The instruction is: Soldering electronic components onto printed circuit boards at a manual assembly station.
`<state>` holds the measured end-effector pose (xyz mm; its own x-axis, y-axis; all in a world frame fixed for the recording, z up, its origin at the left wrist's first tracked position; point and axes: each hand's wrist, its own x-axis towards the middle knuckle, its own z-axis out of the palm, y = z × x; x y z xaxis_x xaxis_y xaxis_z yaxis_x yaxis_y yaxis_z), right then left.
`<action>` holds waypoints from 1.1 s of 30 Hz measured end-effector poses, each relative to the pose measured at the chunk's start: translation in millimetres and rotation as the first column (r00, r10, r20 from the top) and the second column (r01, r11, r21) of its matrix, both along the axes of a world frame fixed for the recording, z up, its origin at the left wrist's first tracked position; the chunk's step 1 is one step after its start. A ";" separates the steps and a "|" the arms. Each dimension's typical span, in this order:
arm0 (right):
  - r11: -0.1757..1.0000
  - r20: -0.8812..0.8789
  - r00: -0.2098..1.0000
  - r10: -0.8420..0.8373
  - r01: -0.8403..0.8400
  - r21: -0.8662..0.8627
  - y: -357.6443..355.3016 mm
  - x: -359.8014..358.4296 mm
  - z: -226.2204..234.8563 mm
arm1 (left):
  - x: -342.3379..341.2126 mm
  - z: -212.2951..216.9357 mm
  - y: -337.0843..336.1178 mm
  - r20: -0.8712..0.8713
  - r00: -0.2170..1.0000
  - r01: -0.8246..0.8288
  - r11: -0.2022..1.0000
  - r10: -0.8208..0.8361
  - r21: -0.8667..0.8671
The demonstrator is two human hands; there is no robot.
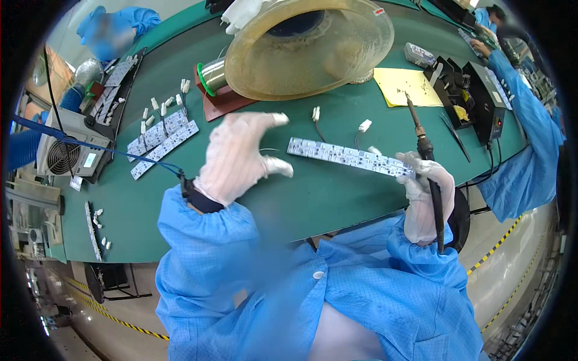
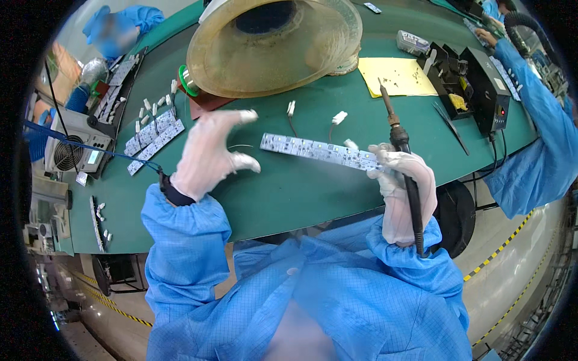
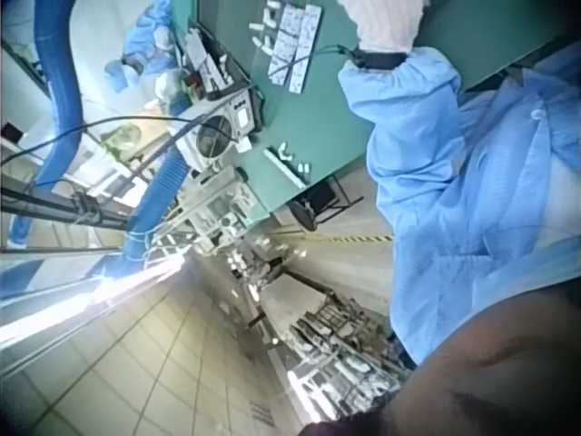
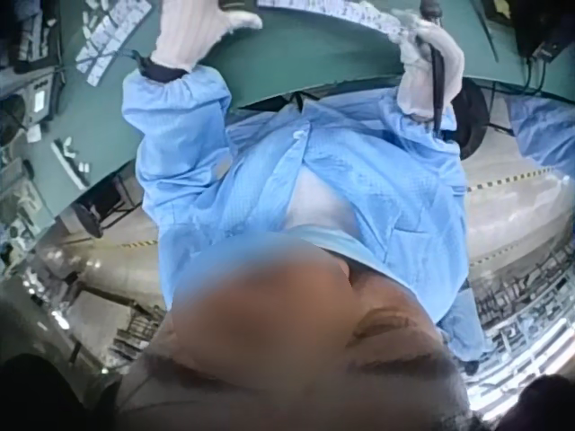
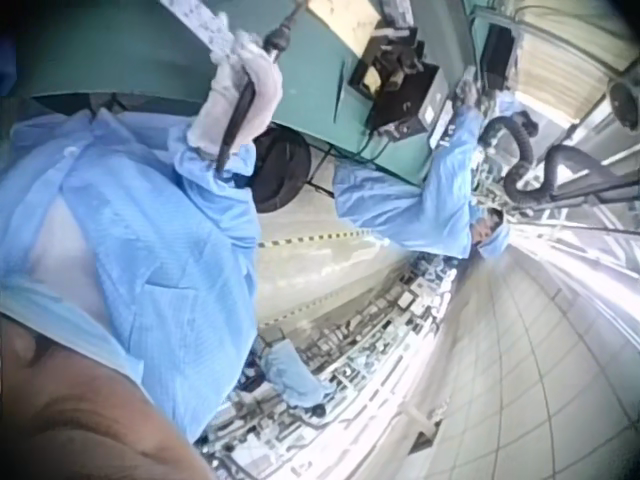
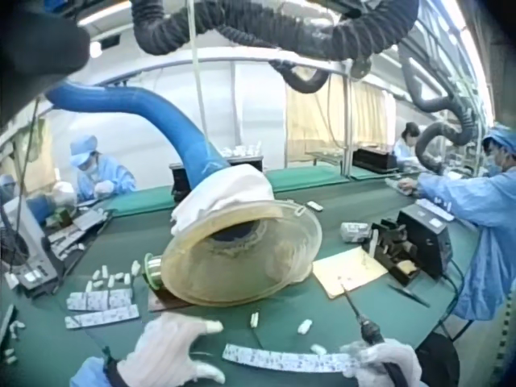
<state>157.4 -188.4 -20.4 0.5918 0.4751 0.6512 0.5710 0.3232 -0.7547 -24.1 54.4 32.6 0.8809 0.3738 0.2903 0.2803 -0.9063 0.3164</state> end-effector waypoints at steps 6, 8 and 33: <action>0.962 -0.153 0.979 0.134 -0.091 0.259 6.7 1.8 9.1 | 2.8 -6.0 -7.4 -0.050 0.999 0.003 1.000 -0.004 -0.019; 0.948 -0.088 0.983 0.158 -0.127 0.293 12.9 7.9 8.0 | 2.1 0.3 -5.6 0.352 0.927 0.112 0.992 -0.127 0.061; 0.909 -0.111 0.936 0.334 -0.289 0.302 32.7 27.1 -8.3 | -8.2 1.4 -8.9 0.629 0.753 0.255 0.967 -0.192 -0.009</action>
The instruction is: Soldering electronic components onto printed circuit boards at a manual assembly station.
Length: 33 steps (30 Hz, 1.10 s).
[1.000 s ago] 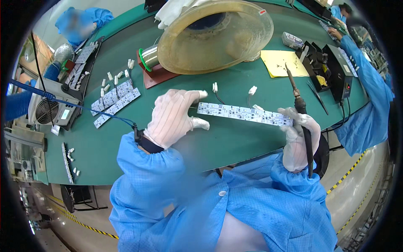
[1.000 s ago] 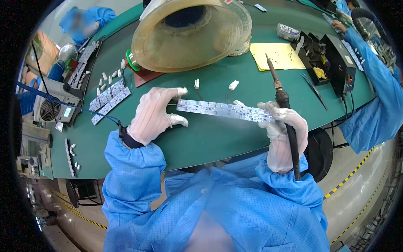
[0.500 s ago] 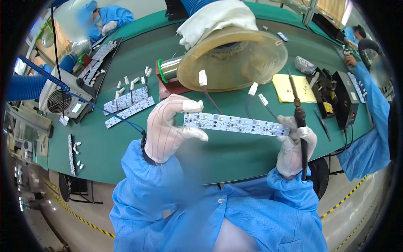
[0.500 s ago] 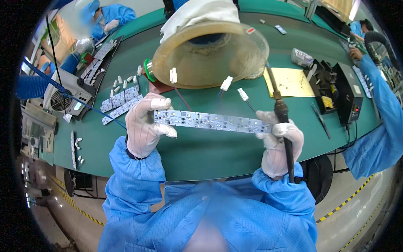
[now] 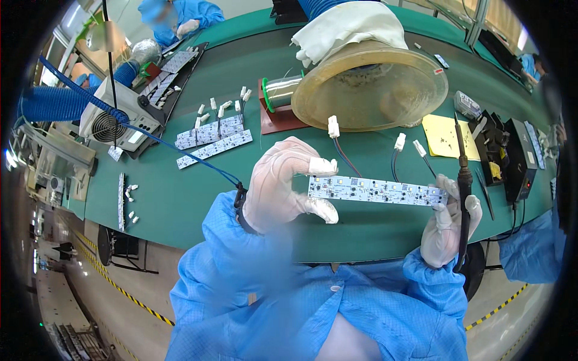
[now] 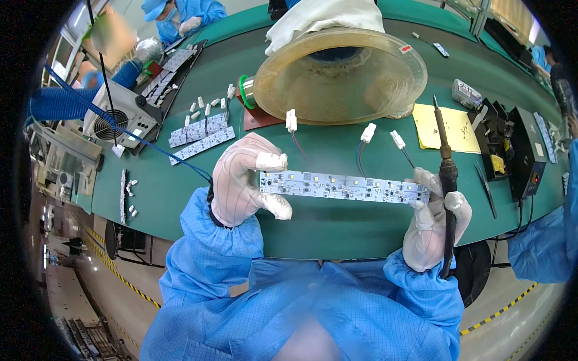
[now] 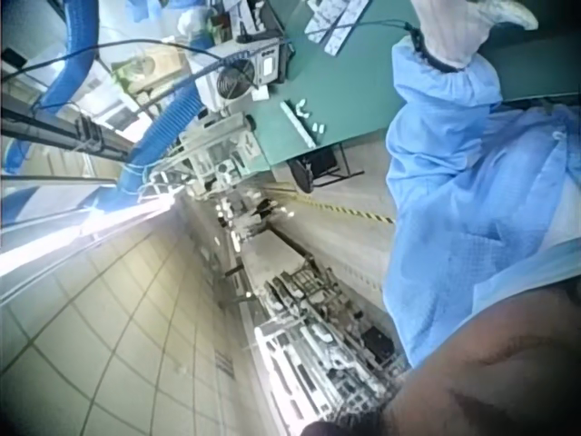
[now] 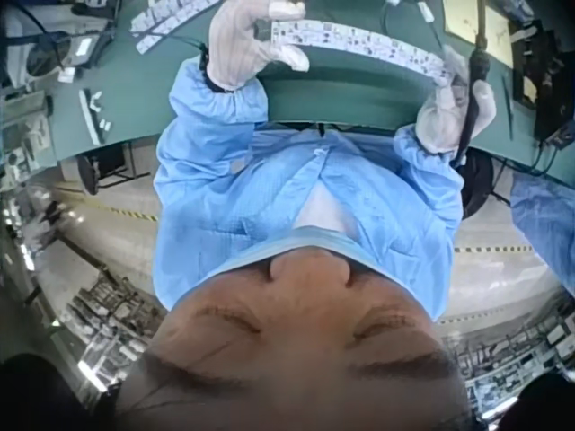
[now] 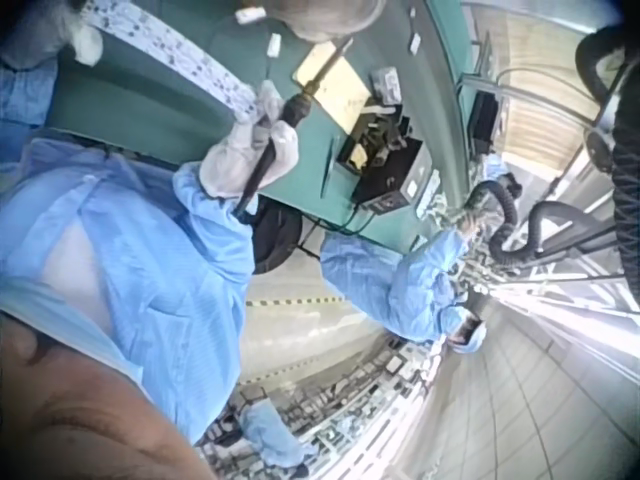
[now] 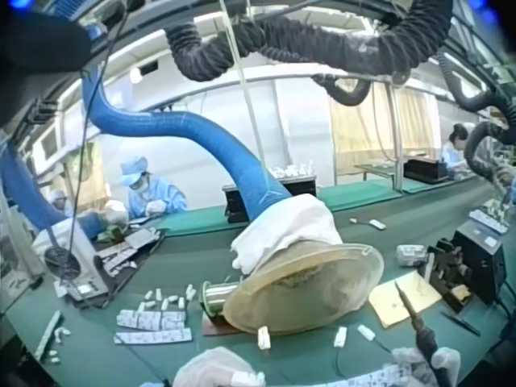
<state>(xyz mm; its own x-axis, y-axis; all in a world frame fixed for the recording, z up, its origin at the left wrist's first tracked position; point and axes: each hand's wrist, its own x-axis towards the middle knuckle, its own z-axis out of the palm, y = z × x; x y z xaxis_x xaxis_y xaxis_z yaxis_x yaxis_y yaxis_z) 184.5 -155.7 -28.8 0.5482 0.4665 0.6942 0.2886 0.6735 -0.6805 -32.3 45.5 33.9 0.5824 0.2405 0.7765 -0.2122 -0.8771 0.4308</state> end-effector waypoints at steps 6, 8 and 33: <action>1.000 0.021 1.000 0.005 -0.006 0.018 0.0 1.0 -0.6 | -0.4 2.0 0.4 0.012 0.999 0.038 0.999 -0.039 0.030; 1.000 0.009 1.000 0.014 -0.014 0.015 -2.6 0.3 2.1 | -0.9 1.7 0.8 0.006 0.999 0.035 0.999 -0.035 0.028; 0.923 -0.285 0.893 0.347 -0.271 0.274 -5.8 3.2 2.0 | -3.3 -10.4 9.9 -0.044 0.998 -0.049 0.999 0.049 -0.015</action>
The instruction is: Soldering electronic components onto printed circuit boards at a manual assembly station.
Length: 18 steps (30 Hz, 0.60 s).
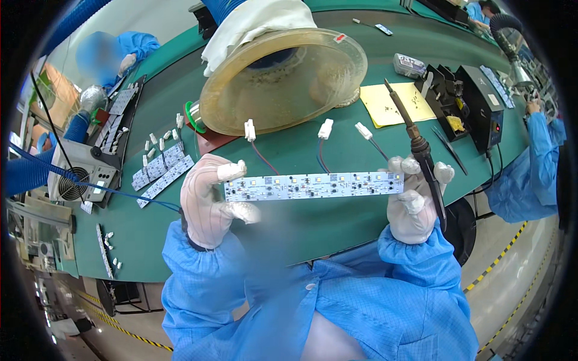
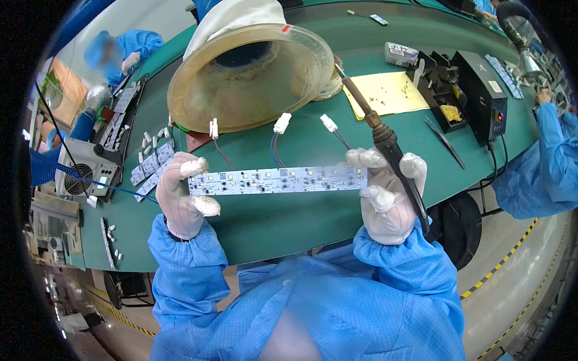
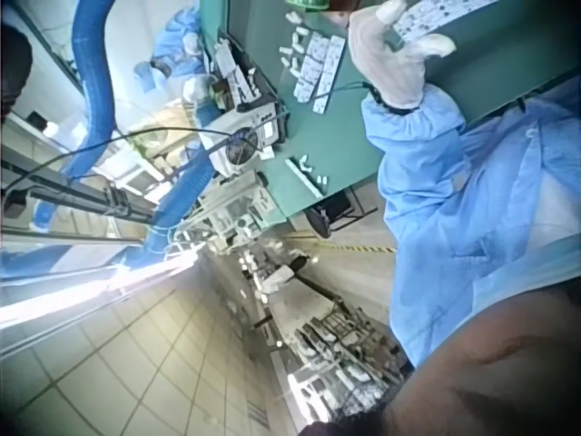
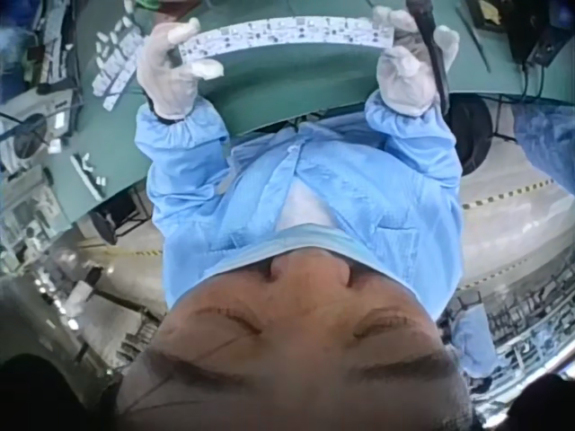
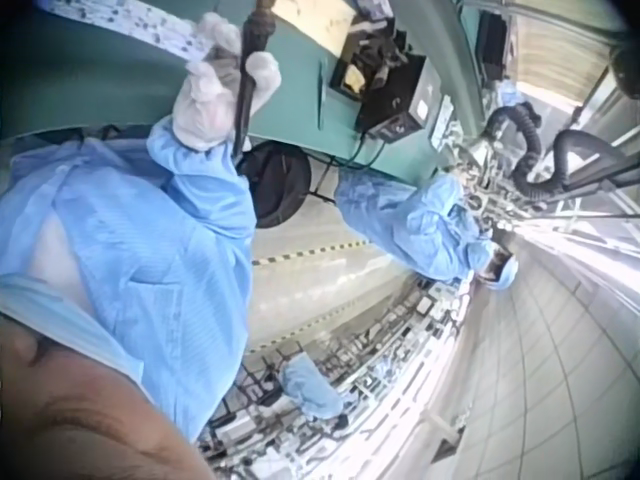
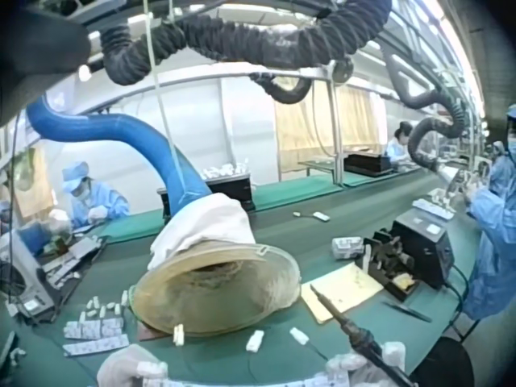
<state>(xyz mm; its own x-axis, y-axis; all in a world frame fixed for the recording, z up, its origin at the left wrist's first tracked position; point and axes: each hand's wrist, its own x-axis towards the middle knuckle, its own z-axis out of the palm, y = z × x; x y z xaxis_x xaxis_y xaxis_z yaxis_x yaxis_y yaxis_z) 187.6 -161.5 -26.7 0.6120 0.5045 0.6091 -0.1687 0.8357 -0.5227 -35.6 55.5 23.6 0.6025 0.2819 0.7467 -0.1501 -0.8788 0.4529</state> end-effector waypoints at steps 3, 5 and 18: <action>0.998 0.037 0.999 -0.026 0.028 -0.053 -1.8 -0.3 -0.9 | 0.1 -0.4 -0.2 0.000 1.000 -0.004 1.000 0.004 -0.003; 0.992 0.068 0.997 -0.039 0.046 -0.117 -3.9 -0.3 0.1 | 0.2 0.4 -1.3 0.008 1.000 -0.007 1.000 0.007 -0.008; 0.980 0.138 0.978 -0.155 0.170 -0.105 2.4 -7.5 3.3 | -2.2 3.0 -4.7 0.036 0.999 -0.012 0.999 0.010 0.036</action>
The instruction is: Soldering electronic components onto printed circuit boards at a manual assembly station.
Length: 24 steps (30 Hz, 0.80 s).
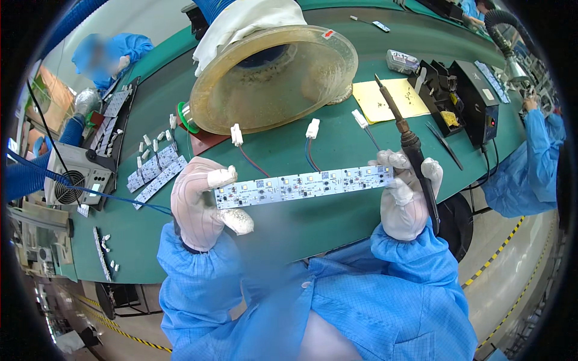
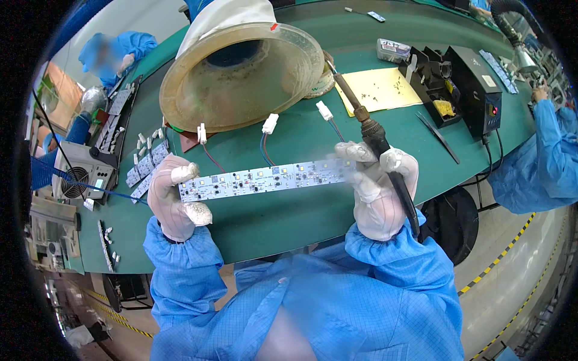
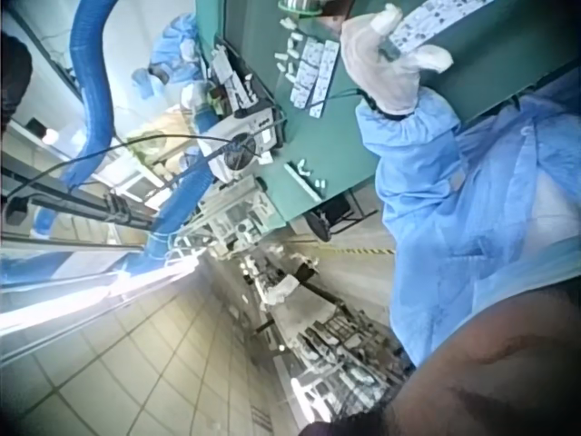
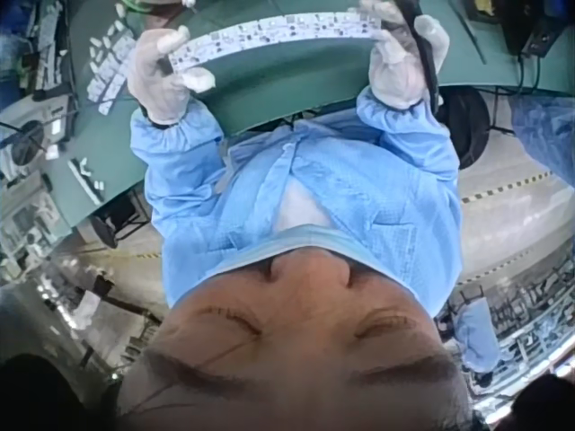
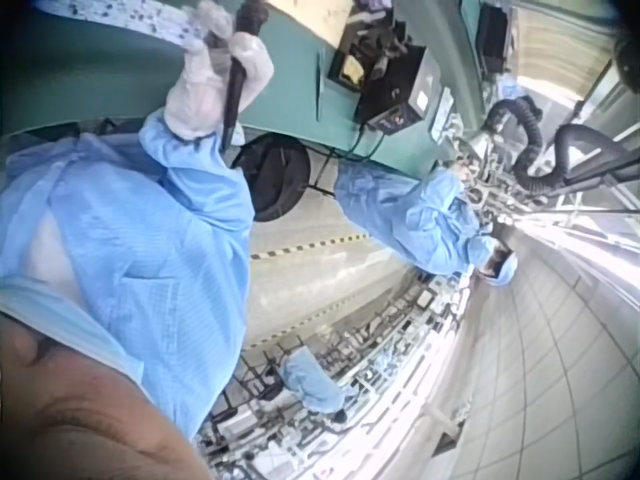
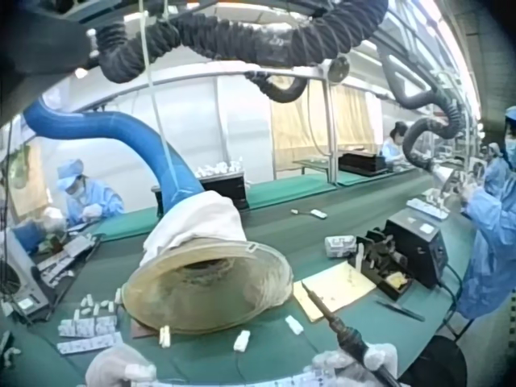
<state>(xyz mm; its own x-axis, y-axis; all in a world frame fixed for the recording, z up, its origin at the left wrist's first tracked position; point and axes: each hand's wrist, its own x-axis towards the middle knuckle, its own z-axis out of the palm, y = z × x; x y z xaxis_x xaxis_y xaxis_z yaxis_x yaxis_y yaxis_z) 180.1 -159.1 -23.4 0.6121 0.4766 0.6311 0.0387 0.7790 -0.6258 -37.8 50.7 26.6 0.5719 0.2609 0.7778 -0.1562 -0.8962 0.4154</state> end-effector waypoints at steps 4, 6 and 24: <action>0.999 -0.032 0.999 -0.032 0.031 -0.024 0.2 0.4 0.2 | 1.1 3.9 -3.9 -0.002 1.000 0.004 0.998 -0.004 -0.066; 0.996 -0.017 0.996 -0.085 0.084 -0.041 -1.3 -0.9 -0.4 | 1.8 1.3 0.4 0.011 0.999 0.030 0.999 -0.030 -0.034; 0.952 0.043 0.974 -0.224 0.228 -0.203 -19.2 47.4 -32.5 | 3.8 10.2 -19.9 -0.017 0.990 0.108 0.840 -0.138 -0.532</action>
